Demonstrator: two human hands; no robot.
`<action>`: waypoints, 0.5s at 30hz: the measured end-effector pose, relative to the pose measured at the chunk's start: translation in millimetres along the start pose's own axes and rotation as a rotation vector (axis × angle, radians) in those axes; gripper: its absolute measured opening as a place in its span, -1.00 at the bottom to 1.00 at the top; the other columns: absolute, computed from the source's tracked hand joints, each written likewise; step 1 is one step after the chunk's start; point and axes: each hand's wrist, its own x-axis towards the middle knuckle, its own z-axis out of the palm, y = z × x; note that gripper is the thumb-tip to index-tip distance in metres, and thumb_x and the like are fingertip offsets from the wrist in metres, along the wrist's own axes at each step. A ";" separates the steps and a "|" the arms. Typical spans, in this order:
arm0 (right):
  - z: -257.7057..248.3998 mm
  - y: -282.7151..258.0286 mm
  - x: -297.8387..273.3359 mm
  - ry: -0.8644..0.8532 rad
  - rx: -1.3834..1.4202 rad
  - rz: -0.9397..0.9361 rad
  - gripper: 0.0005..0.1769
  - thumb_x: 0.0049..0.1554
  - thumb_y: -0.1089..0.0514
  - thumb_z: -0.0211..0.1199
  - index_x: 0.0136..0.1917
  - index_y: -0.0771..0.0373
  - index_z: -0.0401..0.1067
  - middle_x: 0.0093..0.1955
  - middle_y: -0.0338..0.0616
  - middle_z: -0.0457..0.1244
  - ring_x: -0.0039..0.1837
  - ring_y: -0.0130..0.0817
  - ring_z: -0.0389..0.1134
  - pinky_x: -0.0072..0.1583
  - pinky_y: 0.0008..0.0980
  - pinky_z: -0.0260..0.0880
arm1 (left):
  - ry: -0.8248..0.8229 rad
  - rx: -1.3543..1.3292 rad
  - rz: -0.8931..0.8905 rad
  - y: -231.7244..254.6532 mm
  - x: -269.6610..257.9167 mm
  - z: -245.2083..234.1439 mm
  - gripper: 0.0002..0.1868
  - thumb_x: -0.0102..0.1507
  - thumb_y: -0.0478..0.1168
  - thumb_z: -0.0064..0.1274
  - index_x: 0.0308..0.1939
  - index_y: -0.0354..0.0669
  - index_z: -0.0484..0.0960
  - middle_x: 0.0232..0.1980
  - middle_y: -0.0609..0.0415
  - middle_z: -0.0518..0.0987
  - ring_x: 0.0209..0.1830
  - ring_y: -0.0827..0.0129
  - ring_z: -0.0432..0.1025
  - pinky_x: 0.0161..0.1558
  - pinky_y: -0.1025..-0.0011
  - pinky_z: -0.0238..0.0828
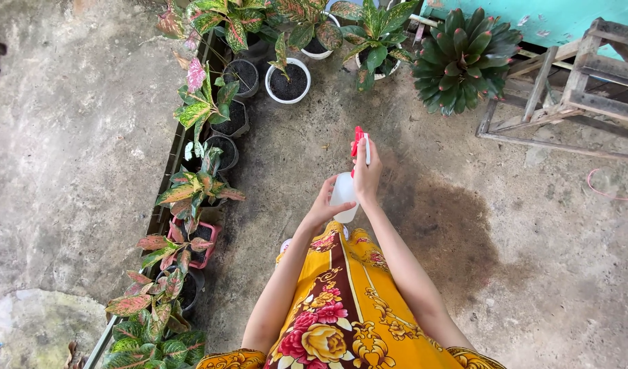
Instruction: Spraying water on various potted plants in an outdoor garden area.
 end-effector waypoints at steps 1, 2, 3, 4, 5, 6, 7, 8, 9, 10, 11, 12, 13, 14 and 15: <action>-0.2 0.6 0.9 0.001 0.001 -0.002 -0.42 0.34 -0.33 -0.03 0.25 0.16 0.44 0.07 -0.04 0.41 0.11 -0.27 0.39 0.05 -0.32 0.47 | -0.001 0.001 0.002 -3.9 3.4 -0.8 0.07 -0.04 -0.07 0.55 0.47 0.07 0.26 0.14 -0.19 0.36 0.13 0.12 0.31 0.13 0.16 0.41; -0.4 1.2 2.0 0.001 -0.004 0.002 -0.41 0.34 -0.35 -0.04 0.24 0.15 0.45 0.07 -0.06 0.41 0.10 -0.28 0.39 0.04 -0.33 0.47 | 0.001 0.009 0.015 -7.8 7.0 -1.5 0.07 -0.03 -0.07 0.55 0.47 0.08 0.26 0.13 -0.19 0.36 0.13 0.12 0.31 0.12 0.17 0.41; -0.5 2.4 2.8 0.000 -0.009 0.007 -0.41 0.34 -0.36 -0.04 0.23 0.13 0.46 0.07 -0.08 0.41 0.09 -0.29 0.39 0.03 -0.33 0.47 | 0.005 0.018 0.026 -12.2 10.3 -2.2 0.06 -0.03 -0.07 0.55 0.47 0.08 0.27 0.13 -0.18 0.37 0.12 0.12 0.32 0.11 0.17 0.41; -1.4 2.6 3.7 -0.001 -0.008 0.007 -0.41 0.34 -0.36 -0.04 0.23 0.13 0.46 0.07 -0.08 0.41 0.09 -0.29 0.39 0.03 -0.33 0.47 | 0.005 0.018 0.027 -12.1 10.5 -1.8 0.06 -0.03 -0.07 0.55 0.47 0.08 0.27 0.13 -0.18 0.37 0.12 0.12 0.32 0.11 0.17 0.41; -1.5 2.5 3.8 0.002 -0.013 0.007 -0.42 0.34 -0.35 -0.04 0.23 0.12 0.47 0.08 -0.08 0.41 0.08 -0.29 0.38 0.02 -0.34 0.47 | 0.010 0.023 0.027 -12.1 10.3 -2.2 0.06 -0.04 -0.06 0.56 0.46 0.10 0.27 0.13 -0.18 0.37 0.13 0.12 0.32 0.12 0.16 0.41; -1.6 2.4 3.9 0.004 -0.017 0.007 -0.42 0.34 -0.35 -0.04 0.23 0.12 0.47 0.08 -0.09 0.42 0.07 -0.29 0.38 0.02 -0.34 0.47 | 0.015 0.029 0.028 -12.0 9.9 -2.7 0.06 -0.04 -0.06 0.56 0.46 0.12 0.28 0.14 -0.19 0.37 0.14 0.12 0.33 0.13 0.16 0.41; -1.2 4.4 4.9 0.004 -0.017 0.007 -0.42 0.34 -0.35 -0.04 0.23 0.12 0.47 0.08 -0.09 0.42 0.07 -0.29 0.38 0.02 -0.34 0.47 | 0.015 0.029 0.028 -8.6 8.1 -2.0 0.06 -0.04 -0.06 0.56 0.46 0.12 0.28 0.14 -0.19 0.37 0.14 0.12 0.33 0.13 0.16 0.41; -0.8 6.5 6.1 0.004 -0.024 0.011 -0.42 0.34 -0.36 -0.04 0.22 0.11 0.47 0.08 -0.10 0.42 0.05 -0.29 0.38 0.00 -0.35 0.46 | 0.014 0.035 0.024 -5.1 6.4 -1.1 0.06 -0.04 -0.05 0.56 0.46 0.13 0.28 0.14 -0.19 0.37 0.14 0.12 0.33 0.13 0.16 0.41; -0.3 8.5 7.3 0.004 -0.031 0.015 -0.42 0.33 -0.36 -0.04 0.22 0.10 0.47 0.07 -0.11 0.42 0.04 -0.29 0.38 -0.02 -0.35 0.46 | 0.013 0.040 0.022 -1.6 4.8 -0.4 0.06 -0.04 -0.04 0.55 0.46 0.14 0.28 0.14 -0.19 0.38 0.14 0.12 0.33 0.14 0.16 0.41; -1.0 7.7 7.1 0.004 -0.030 0.014 -0.42 0.33 -0.36 -0.04 0.22 0.10 0.47 0.07 -0.11 0.42 0.04 -0.29 0.38 -0.02 -0.35 0.46 | 0.013 0.040 0.023 -3.0 6.5 -0.8 0.06 -0.04 -0.04 0.55 0.46 0.14 0.28 0.14 -0.19 0.38 0.14 0.12 0.33 0.14 0.16 0.41; -1.4 7.0 6.7 0.002 -0.025 0.011 -0.42 0.34 -0.36 -0.04 0.21 0.12 0.47 0.08 -0.10 0.41 0.05 -0.28 0.37 -0.01 -0.34 0.46 | 0.011 0.037 0.023 -4.4 7.8 -1.3 0.05 -0.03 -0.05 0.55 0.46 0.12 0.27 0.15 -0.20 0.37 0.15 0.10 0.32 0.14 0.15 0.40; -1.6 6.4 6.0 0.000 -0.019 0.009 -0.41 0.34 -0.36 -0.04 0.20 0.13 0.47 0.08 -0.08 0.41 0.06 -0.26 0.37 0.00 -0.33 0.47 | 0.010 0.035 0.023 -6.0 9.0 -2.1 0.05 -0.03 -0.05 0.55 0.46 0.10 0.27 0.16 -0.22 0.37 0.16 0.08 0.32 0.15 0.13 0.39; -2.0 5.5 5.1 0.000 -0.020 0.009 -0.41 0.34 -0.36 -0.04 0.20 0.13 0.47 0.08 -0.08 0.41 0.06 -0.26 0.37 0.00 -0.33 0.47 | 0.010 0.034 0.023 -6.7 8.3 -1.6 0.05 -0.03 -0.05 0.55 0.46 0.10 0.27 0.16 -0.22 0.37 0.16 0.08 0.32 0.15 0.13 0.39; -2.2 4.7 4.2 -0.002 -0.029 0.004 -0.41 0.34 -0.36 -0.04 0.20 0.14 0.47 0.08 -0.07 0.41 0.06 -0.25 0.38 0.00 -0.33 0.47 | 0.006 0.031 0.025 -7.4 7.6 -1.3 0.06 -0.02 -0.06 0.54 0.47 0.10 0.26 0.17 -0.24 0.37 0.17 0.07 0.33 0.15 0.11 0.39; -2.1 4.0 3.6 -0.006 -0.037 0.000 -0.41 0.34 -0.36 -0.05 0.19 0.15 0.47 0.08 -0.06 0.41 0.07 -0.24 0.38 0.00 -0.32 0.48 | 0.004 0.029 0.027 -8.1 7.2 -1.2 0.06 -0.02 -0.06 0.54 0.47 0.09 0.26 0.18 -0.25 0.37 0.17 0.05 0.33 0.16 0.09 0.39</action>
